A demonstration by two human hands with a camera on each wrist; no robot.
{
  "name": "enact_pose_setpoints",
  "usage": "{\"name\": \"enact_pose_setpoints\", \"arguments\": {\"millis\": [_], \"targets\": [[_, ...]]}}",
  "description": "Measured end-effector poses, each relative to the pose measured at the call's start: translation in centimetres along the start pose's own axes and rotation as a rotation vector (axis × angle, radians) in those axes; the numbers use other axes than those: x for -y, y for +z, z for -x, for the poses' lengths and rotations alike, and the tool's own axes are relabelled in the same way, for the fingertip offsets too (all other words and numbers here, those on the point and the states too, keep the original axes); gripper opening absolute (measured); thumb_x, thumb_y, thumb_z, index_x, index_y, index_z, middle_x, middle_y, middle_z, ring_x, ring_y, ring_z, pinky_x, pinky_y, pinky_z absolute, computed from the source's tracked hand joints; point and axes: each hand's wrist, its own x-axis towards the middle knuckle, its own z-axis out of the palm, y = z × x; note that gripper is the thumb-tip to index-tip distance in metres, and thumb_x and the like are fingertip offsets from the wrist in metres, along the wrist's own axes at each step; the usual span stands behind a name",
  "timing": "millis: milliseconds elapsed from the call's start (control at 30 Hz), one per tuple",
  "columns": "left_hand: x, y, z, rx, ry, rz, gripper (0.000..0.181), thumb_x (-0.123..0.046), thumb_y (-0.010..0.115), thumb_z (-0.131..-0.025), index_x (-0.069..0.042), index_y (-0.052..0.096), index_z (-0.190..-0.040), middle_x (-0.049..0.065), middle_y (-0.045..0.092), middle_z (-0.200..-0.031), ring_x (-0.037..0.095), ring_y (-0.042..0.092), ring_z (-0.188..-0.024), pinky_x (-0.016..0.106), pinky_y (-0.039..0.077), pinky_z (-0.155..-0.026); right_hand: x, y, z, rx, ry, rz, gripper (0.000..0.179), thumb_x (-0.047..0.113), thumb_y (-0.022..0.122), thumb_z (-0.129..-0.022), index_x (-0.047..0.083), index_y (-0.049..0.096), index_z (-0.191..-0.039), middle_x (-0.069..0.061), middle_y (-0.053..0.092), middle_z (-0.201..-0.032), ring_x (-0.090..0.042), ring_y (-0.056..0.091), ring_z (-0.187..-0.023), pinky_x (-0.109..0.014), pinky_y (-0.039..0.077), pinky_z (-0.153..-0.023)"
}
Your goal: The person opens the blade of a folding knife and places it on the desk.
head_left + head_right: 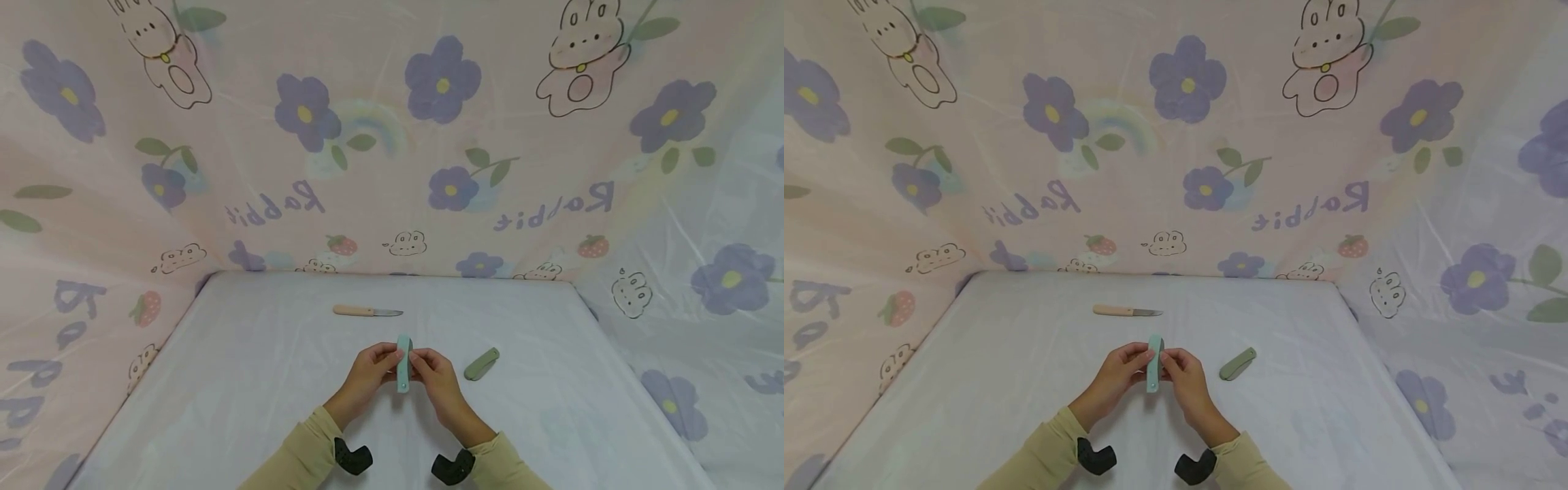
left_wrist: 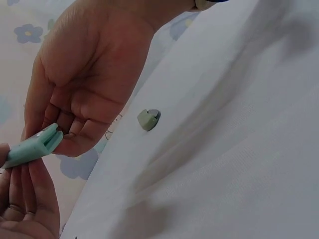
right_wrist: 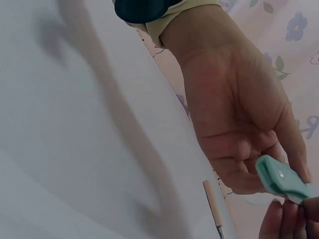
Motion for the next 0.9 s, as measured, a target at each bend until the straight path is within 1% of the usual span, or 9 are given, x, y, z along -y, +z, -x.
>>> {"name": "enact_pose_setpoints", "arguments": {"millis": [67,200,367,433,533,667,767,900], "targets": [[0.1,0.0,0.0,-0.003,-0.012,-0.001,0.04,-0.025,0.061,-0.091,0.004,0.054,-0.117,0.012,0.065,-0.104,0.019,0.062,-0.089,0.034,0.053,-0.08,0.1,0.0,0.1,-0.004,0.001,0.0,0.024,0.009,0.054,-0.095,-0.011,0.057,-0.107,-0.012,0.059,-0.091,-0.019,0.058,-0.08,-0.036,0.053,-0.077],[0.4,-0.1,-0.1,-0.012,-0.043,0.012,0.04,-0.027,0.062,-0.09,0.003,0.055,-0.116,0.01,0.064,-0.102,0.018,0.061,-0.087,0.033,0.054,-0.078,-0.4,-0.1,0.2,-0.033,0.004,0.012,0.027,0.014,0.056,-0.094,-0.01,0.057,-0.108,-0.011,0.06,-0.092,-0.018,0.059,-0.081,-0.031,0.054,-0.075],[0.4,0.0,-0.1,-0.014,-0.049,0.04,0.041,-0.026,0.062,-0.091,0.004,0.054,-0.117,0.01,0.064,-0.101,0.018,0.061,-0.086,0.034,0.054,-0.078,-1.2,-0.1,0.1,-0.078,-0.005,0.011,0.031,0.018,0.058,-0.094,-0.009,0.057,-0.11,-0.012,0.06,-0.093,-0.018,0.059,-0.081,-0.029,0.054,-0.073],[0.4,0.0,0.0,-0.021,-0.052,0.043,0.04,-0.026,0.062,-0.091,0.004,0.054,-0.117,0.01,0.064,-0.101,0.018,0.061,-0.086,0.034,0.054,-0.078,-1.3,-0.1,0.1,-0.079,0.005,0.005,0.032,0.018,0.057,-0.094,-0.009,0.056,-0.11,-0.013,0.059,-0.094,-0.018,0.059,-0.082,-0.029,0.054,-0.074],[0.4,0.0,0.1,-0.018,-0.058,0.027,0.039,-0.026,0.061,-0.091,0.003,0.055,-0.116,0.01,0.064,-0.101,0.018,0.061,-0.086,0.034,0.054,-0.078,-1.3,-0.5,0.1,-0.046,0.033,-0.005,0.032,0.018,0.056,-0.094,-0.009,0.056,-0.11,-0.013,0.06,-0.093,-0.019,0.059,-0.082,-0.031,0.054,-0.075],[0.2,0.1,0.3,0.032,-0.081,-0.012,0.037,-0.025,0.06,-0.092,0.003,0.056,-0.116,0.011,0.065,-0.102,0.018,0.061,-0.086,0.036,0.053,-0.078,-1.1,-1.4,-0.1,0.028,0.067,0.001,0.03,0.02,0.057,-0.094,-0.009,0.055,-0.104,-0.012,0.063,-0.088,-0.022,0.062,-0.079,-0.035,0.055,-0.074],[0.3,0.1,0.4,0.051,-0.103,-0.033,0.036,-0.026,0.061,-0.091,0.002,0.057,-0.114,0.011,0.065,-0.102,0.019,0.061,-0.086,0.035,0.053,-0.077,-1.1,-1.8,-0.1,0.071,0.078,0.038,0.03,0.022,0.059,-0.093,-0.007,0.053,-0.101,-0.01,0.064,-0.085,-0.021,0.063,-0.078,-0.035,0.055,-0.072],[0.5,0.0,0.5,0.043,-0.116,-0.037,0.035,-0.027,0.062,-0.091,0.001,0.058,-0.112,0.01,0.066,-0.101,0.019,0.062,-0.086,0.034,0.053,-0.076,-1.0,-1.9,-0.1,0.092,0.08,0.08,0.031,0.022,0.061,-0.091,-0.005,0.053,-0.101,-0.009,0.066,-0.085,-0.019,0.064,-0.077,-0.035,0.056,-0.071]]}}
